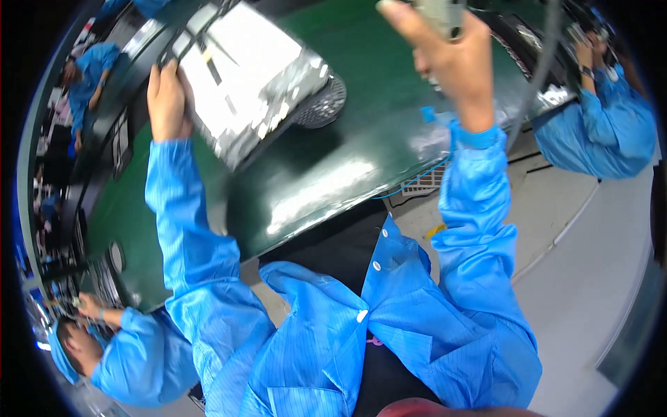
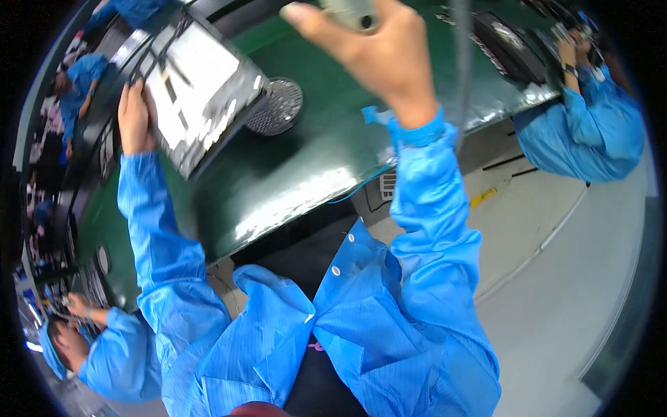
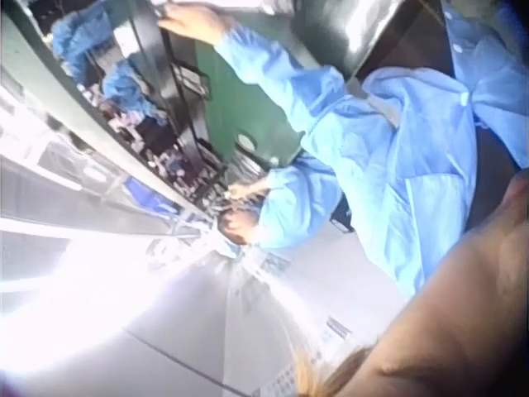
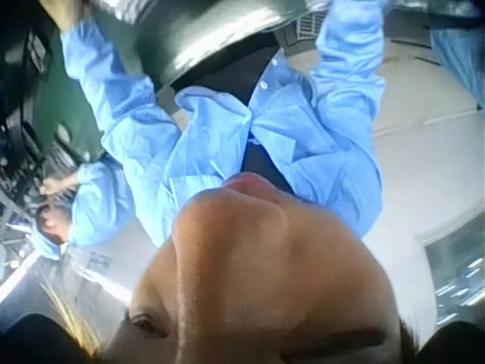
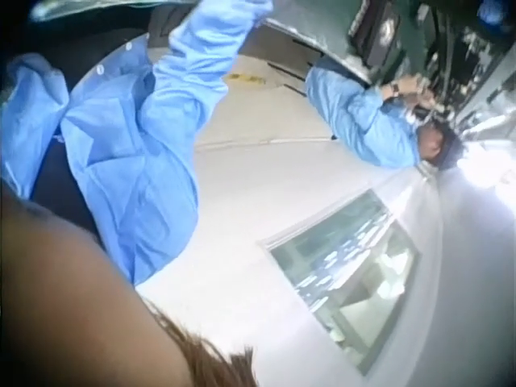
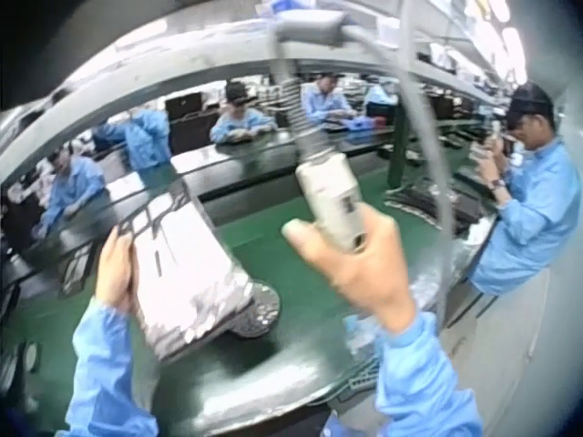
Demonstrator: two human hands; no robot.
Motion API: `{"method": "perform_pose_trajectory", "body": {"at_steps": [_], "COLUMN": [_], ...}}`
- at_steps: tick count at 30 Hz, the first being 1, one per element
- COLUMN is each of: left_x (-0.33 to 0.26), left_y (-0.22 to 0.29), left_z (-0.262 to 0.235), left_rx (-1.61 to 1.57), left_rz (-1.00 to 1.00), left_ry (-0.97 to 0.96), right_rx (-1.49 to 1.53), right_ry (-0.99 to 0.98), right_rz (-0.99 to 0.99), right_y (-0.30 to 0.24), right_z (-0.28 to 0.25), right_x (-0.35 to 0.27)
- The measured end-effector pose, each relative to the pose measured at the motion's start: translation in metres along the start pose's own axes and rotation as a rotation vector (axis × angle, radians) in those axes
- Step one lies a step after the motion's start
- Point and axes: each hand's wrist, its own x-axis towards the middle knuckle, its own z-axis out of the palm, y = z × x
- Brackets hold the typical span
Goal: The person secures small screws to an electronic screen assembly using an electric screwdriver.
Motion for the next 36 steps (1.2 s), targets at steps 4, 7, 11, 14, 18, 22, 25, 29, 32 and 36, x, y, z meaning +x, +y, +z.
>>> {"method": "perform_pose_trajectory", "body": {"at_steps": [4,7,11,14,18,22,25,29,32,36], "left_x": [-0.095,-0.160,-0.185,-0.183,-0.191,-0.180,-0.153,-0.117,-0.111,-0.108], "left_y": [-0.037,-0.064,-0.050,-0.074,-0.067,-0.044,-0.021,-0.037,-0.052,-0.055], "left_z": [-0.114,-0.118,-0.099,-0.104,-0.093,-0.147,-0.228,-0.291,-0.295,-0.293], "left_rx": [0.210,0.330,0.217,0.556,1.121,0.867,1.022,1.057,1.161,1.096], "left_rz": [-0.211,-0.299,-0.354,-0.115,-0.005,0.035,0.258,-0.131,-0.076,-0.065], "left_ry": [0.010,0.012,-0.033,-0.002,0.075,0.225,0.288,0.014,-0.061,-0.078], "right_rx": [-0.004,0.024,0.102,0.204,0.417,0.402,0.429,0.445,0.416,0.378], "right_ry": [-0.065,-0.082,-0.146,-0.225,-0.315,-0.322,-0.260,-0.297,-0.243,-0.216], "right_rz": [0.304,0.280,0.276,0.259,0.223,0.234,0.206,0.238,0.284,0.321], "right_y": [0.009,0.036,0.036,0.044,0.061,0.075,0.062,0.079,0.057,0.041], "right_z": [0.032,0.064,0.121,0.151,0.170,0.169,0.172,0.170,0.176,0.176], "right_x": [0.009,0.010,0.004,0.001,0.000,0.003,0.000,0.004,-0.007,-0.011]}}
